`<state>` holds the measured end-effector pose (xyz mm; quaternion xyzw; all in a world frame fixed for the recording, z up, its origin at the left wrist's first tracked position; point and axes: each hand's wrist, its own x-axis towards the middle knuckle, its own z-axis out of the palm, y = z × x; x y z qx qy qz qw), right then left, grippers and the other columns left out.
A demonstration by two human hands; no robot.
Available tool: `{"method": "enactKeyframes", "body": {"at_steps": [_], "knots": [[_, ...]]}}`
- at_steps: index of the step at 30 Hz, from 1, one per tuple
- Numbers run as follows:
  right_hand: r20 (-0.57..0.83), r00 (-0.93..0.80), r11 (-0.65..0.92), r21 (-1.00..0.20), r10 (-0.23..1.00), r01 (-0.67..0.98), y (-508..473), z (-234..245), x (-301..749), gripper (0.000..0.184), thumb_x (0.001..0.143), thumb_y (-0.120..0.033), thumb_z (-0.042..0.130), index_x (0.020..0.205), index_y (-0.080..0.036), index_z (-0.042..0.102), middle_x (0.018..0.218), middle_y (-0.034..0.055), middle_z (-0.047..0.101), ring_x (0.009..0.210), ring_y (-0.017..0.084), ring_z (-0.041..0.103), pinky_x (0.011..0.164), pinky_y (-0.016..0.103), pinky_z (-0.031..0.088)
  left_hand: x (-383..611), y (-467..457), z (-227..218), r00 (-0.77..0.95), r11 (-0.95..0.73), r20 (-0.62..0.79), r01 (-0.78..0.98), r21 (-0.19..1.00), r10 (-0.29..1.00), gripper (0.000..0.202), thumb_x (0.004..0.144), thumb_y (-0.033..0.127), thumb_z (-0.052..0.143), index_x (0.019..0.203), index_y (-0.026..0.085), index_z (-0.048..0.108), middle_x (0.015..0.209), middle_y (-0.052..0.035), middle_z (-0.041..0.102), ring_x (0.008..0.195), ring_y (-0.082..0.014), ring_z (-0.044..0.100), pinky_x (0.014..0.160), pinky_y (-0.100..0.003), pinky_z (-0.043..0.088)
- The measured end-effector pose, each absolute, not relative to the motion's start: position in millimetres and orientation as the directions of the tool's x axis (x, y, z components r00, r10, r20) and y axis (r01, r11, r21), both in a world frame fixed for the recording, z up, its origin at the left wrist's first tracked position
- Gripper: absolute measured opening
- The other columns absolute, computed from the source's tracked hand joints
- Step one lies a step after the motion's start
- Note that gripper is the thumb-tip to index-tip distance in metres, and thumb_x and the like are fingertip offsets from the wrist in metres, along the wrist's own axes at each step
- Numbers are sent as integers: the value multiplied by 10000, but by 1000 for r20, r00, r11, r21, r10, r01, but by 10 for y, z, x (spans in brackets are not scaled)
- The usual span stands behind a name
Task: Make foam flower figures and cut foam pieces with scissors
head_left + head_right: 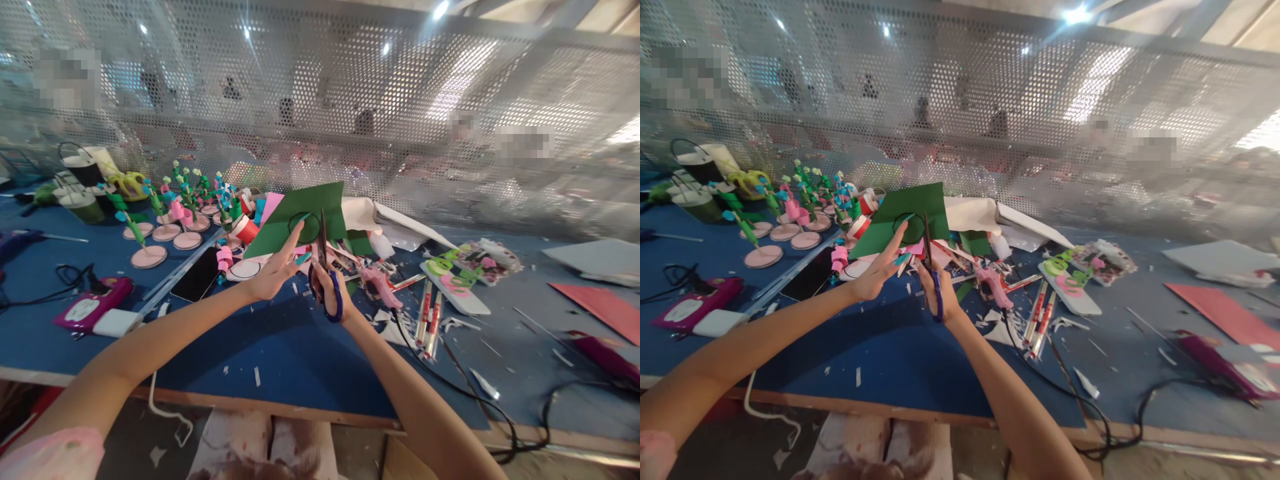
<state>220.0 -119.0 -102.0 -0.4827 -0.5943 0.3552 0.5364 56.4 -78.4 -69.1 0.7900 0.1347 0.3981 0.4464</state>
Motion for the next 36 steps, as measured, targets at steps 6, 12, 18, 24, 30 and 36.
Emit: {"method": "enactKeyframes", "body": {"at_steps": [6,12,18,24,30,36], "knots": [[295,-1,295,-953,955,65,-1210,-971,2172,468,830,-662,507,748,-201,514,458,-75,399,345,64,352,334,204,296,549,-708,-726,633,-701,597,-117,703,493,697,934,546,331,1516,330,12,1616,29,-26,1492,-270,-17,1228,-469,33],[327,2,327,-944,945,35,-1185,-997,2180,467,830,-658,514,725,-203,503,460,-70,414,353,64,359,341,208,293,534,-701,-739,652,-720,590,-96,687,476,680,946,512,332,1513,344,-3,1616,28,-28,1493,-257,-5,1230,-459,62],[329,16,328,-944,944,45,-1176,-1015,2189,462,843,-643,508,700,-204,491,464,-64,429,361,66,369,350,212,300,545,-733,-725,656,-707,583,-106,699,479,712,929,554,338,1518,319,13,1615,3,-36,1490,-272,-23,1229,-471,48],[332,2,331,-942,943,53,-1175,-1034,2202,426,851,-617,516,750,-203,508,478,-72,424,359,63,363,347,205,300,546,-729,-734,654,-699,579,-105,707,487,720,933,536,348,1517,317,-10,1617,4,-14,1491,-254,-34,1229,-468,32],[324,21,323,-945,946,49,-1175,-1025,2193,430,843,-624,521,734,-209,495,476,-71,429,348,65,363,334,206,296,546,-727,-742,657,-695,579,-115,710,483,749,914,582,348,1516,321,-15,1619,9,-9,1491,-262,-34,1228,-473,30],[340,26,338,-939,940,60,-1189,-1000,2165,458,851,-642,492,702,-209,483,467,-69,407,361,67,355,351,211,293,544,-726,-762,660,-695,571,-101,712,489,732,925,563,341,1514,326,-21,1617,25,-47,1491,-255,-42,1232,-457,28]]}}
